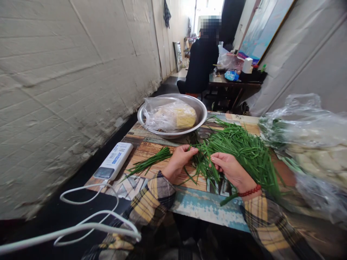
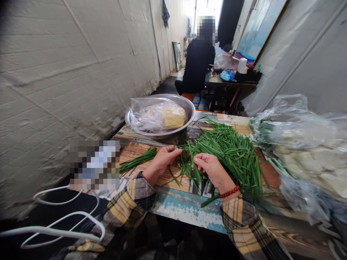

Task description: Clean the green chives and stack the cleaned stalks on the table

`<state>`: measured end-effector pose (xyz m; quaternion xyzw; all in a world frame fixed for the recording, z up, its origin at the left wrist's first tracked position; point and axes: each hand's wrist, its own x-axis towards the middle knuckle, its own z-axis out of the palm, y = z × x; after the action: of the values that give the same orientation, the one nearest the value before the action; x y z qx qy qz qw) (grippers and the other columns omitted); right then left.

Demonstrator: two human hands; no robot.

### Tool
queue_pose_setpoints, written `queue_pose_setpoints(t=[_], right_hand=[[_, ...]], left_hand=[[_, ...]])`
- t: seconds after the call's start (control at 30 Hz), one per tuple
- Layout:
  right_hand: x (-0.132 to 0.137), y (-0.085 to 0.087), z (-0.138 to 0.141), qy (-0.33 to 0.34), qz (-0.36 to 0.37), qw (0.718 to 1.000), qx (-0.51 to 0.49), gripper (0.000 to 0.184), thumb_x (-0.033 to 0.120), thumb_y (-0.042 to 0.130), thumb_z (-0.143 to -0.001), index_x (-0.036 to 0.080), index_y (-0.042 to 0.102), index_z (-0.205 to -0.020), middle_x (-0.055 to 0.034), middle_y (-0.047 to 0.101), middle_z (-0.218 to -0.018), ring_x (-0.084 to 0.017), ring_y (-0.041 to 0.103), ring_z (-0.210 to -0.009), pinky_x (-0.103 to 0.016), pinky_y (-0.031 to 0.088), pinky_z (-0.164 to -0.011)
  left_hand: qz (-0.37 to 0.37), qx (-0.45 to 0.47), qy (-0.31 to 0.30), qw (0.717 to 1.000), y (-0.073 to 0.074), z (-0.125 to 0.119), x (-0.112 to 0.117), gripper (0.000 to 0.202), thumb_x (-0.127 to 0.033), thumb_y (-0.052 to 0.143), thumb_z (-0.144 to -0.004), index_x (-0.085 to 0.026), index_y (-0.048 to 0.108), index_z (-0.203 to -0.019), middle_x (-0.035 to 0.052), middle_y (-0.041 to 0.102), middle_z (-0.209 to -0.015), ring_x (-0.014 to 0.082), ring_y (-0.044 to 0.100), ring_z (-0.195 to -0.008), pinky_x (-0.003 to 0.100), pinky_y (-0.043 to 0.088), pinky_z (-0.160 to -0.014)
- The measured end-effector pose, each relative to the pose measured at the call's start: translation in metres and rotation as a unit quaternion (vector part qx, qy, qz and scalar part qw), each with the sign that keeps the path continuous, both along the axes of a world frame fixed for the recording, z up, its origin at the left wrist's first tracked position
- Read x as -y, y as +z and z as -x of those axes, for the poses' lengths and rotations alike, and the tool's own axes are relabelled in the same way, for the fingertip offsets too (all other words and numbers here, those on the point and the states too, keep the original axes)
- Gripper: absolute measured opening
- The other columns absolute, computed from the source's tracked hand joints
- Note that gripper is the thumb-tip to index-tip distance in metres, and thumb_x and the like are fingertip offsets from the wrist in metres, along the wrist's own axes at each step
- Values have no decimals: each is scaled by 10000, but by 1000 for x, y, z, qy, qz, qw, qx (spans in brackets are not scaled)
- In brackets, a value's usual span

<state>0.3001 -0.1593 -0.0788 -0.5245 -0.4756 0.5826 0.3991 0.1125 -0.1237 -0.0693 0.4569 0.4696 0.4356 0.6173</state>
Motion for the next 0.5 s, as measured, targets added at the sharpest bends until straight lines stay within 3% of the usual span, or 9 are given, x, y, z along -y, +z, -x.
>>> queue_pose_setpoints(t=[0.17, 0.37, 0.5], right_hand=[[0, -1, 2, 4, -1, 1000, 3, 295, 439, 683, -665, 164, 623, -754, 10, 616, -612, -73, 420, -488, -216, 267, -456], [4, 5, 14, 26, -53, 997, 41, 279, 433, 665, -671, 163, 609, -711, 37, 534, -562, -81, 438, -493, -227, 332, -485], [6, 9, 19, 29, -63, 995, 66, 279, 435, 657, -663, 164, 593, -685, 46, 503, -541, -82, 435, -482, -228, 351, -479]], left_hand=[[-42, -2, 28, 999, 1, -2, 1, 333, -428, 733, -612, -138, 579, -667, -44, 488, -591, 59, 382, -515, 207, 286, -498], [-2, 32, -85, 996, 7, -4, 6, 378, -471, 730, -623, -116, 640, -716, -66, 396, -500, 36, 246, -446, 223, 160, -448], [4, 36, -104, 994, 4, -3, 5, 405, -472, 714, -649, -99, 682, -804, -74, 349, -466, 35, 217, -426, 227, 108, -434]])
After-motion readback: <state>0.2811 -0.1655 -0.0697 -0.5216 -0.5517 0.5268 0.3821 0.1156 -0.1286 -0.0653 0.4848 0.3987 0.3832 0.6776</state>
